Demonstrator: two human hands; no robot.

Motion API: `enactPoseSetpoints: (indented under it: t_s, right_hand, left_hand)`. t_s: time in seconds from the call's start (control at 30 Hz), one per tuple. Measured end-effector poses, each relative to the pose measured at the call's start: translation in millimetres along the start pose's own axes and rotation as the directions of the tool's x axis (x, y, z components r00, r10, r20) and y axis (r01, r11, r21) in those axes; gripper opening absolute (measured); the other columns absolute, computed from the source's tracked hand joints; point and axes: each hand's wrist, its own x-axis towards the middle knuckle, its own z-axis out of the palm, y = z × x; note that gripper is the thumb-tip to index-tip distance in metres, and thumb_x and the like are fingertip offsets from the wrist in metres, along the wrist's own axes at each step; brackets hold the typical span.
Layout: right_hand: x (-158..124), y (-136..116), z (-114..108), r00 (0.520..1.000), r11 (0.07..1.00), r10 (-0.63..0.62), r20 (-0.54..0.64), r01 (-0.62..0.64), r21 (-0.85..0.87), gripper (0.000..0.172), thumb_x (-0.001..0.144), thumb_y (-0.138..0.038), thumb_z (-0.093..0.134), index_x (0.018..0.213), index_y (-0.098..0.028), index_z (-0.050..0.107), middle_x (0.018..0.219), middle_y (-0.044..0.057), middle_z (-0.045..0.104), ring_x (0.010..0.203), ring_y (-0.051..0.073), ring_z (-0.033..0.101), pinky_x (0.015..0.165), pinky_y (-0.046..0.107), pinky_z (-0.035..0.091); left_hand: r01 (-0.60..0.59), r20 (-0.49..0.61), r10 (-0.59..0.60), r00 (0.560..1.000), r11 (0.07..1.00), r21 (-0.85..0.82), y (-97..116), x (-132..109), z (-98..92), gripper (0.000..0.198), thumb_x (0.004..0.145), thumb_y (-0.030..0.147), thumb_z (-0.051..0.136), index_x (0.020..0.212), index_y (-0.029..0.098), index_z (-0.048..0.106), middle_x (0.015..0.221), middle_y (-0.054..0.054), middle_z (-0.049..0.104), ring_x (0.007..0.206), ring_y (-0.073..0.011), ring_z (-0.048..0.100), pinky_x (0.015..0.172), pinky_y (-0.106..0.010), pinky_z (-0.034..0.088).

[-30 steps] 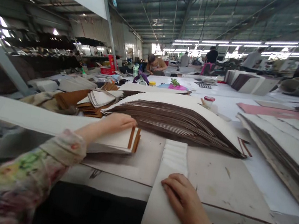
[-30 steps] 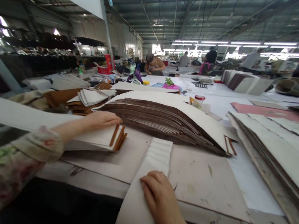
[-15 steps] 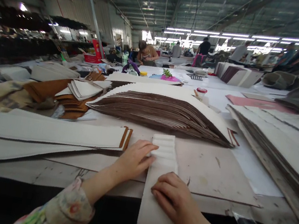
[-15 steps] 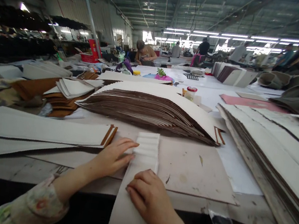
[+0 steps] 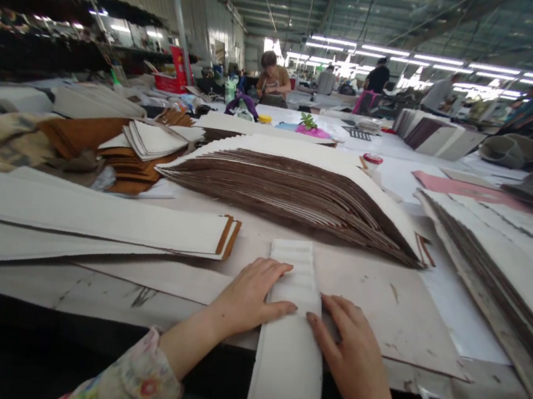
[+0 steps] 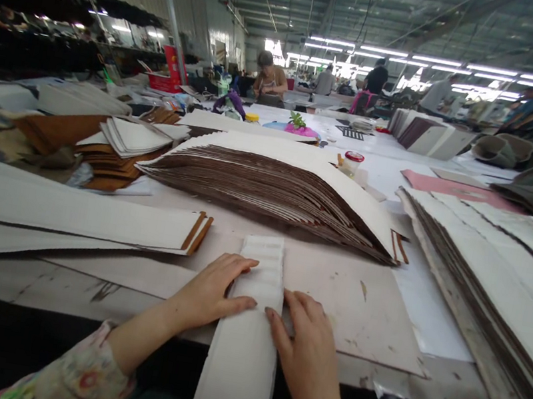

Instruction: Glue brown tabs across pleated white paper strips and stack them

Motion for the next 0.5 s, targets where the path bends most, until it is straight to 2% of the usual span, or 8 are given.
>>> enactPoseSetpoints:
  t_s: [0.1,0.17,0.3,0.37,0.43,0.5]
  right_hand:
    - [-1,-7,1,0.999,1.000,-0.006,-0.032,0.006,0.003,0.034,0.083,-0.040,0.048,0.109,-0.019,0.053,0.107,0.010,0.056,0.100,0.025,0.050,0.086,0.043,0.040]
    - [0,-11,0,1.000,0.998,0.022,-0.021,-0.021,0.066,0.032,0.083,-0.039,0.048,0.107,-0.020,0.053,0.105,0.009,0.056,0.098,0.023,0.050,0.085,0.041,0.041]
    - [8,-17,-4,0.986,0.955,0.101,0.133,-0.133,0.265,0.022,0.082,-0.037,0.047,0.093,-0.019,0.054,0.088,0.007,0.059,0.080,0.018,0.055,0.070,0.031,0.047]
    - [10,-20,-6,0.989,0.943,0.058,0.135,-0.099,0.318,0.015,0.081,-0.032,0.047,0.086,-0.019,0.054,0.086,0.006,0.059,0.081,0.018,0.055,0.072,0.031,0.046]
    - [8,-22,-7,0.995,0.931,-0.036,0.093,-0.001,0.365,0.011,0.080,-0.026,0.045,0.085,-0.020,0.054,0.092,0.007,0.060,0.089,0.019,0.055,0.079,0.032,0.045]
    - [5,-23,-7,0.992,0.908,-0.094,0.079,0.053,0.415,0.013,0.081,-0.024,0.044,0.088,-0.021,0.054,0.096,0.007,0.060,0.094,0.019,0.055,0.081,0.031,0.044]
  left_hand:
    - [0.002,0.002,-0.002,1.000,1.000,-0.002,1,0,-0.6,0.053,0.072,0.042,0.062,0.117,0.019,0.045,0.110,-0.008,0.053,0.104,-0.0252,0.045,0.091,-0.040,0.036]
    - [0.004,0.004,-0.004,1.000,1.000,-0.002,2,0,-1.3,0.055,0.072,0.044,0.062,0.118,0.019,0.045,0.110,-0.009,0.053,0.104,-0.0255,0.045,0.091,-0.040,0.036]
    - [0.015,0.016,-0.015,1.000,1.000,-0.021,3,0,-3.3,0.059,0.070,0.046,0.063,0.118,0.017,0.044,0.112,-0.010,0.052,0.105,-0.0255,0.045,0.092,-0.040,0.035]
    - [0.029,0.024,-0.028,0.999,0.998,-0.063,2,-1,-4.9,0.064,0.066,0.048,0.065,0.119,0.018,0.044,0.113,-0.010,0.052,0.105,-0.0259,0.045,0.093,-0.041,0.035]
    - [0.048,0.030,-0.044,0.999,0.989,-0.137,-1,-3,-7.2,0.067,0.063,0.048,0.068,0.118,0.019,0.044,0.113,-0.009,0.051,0.105,-0.0255,0.046,0.093,-0.040,0.036]
    - [0.047,0.040,-0.039,0.998,0.972,-0.228,-4,-5,-10.3,0.061,0.060,0.043,0.071,0.111,0.019,0.049,0.112,-0.009,0.051,0.105,-0.0240,0.047,0.091,-0.036,0.038]
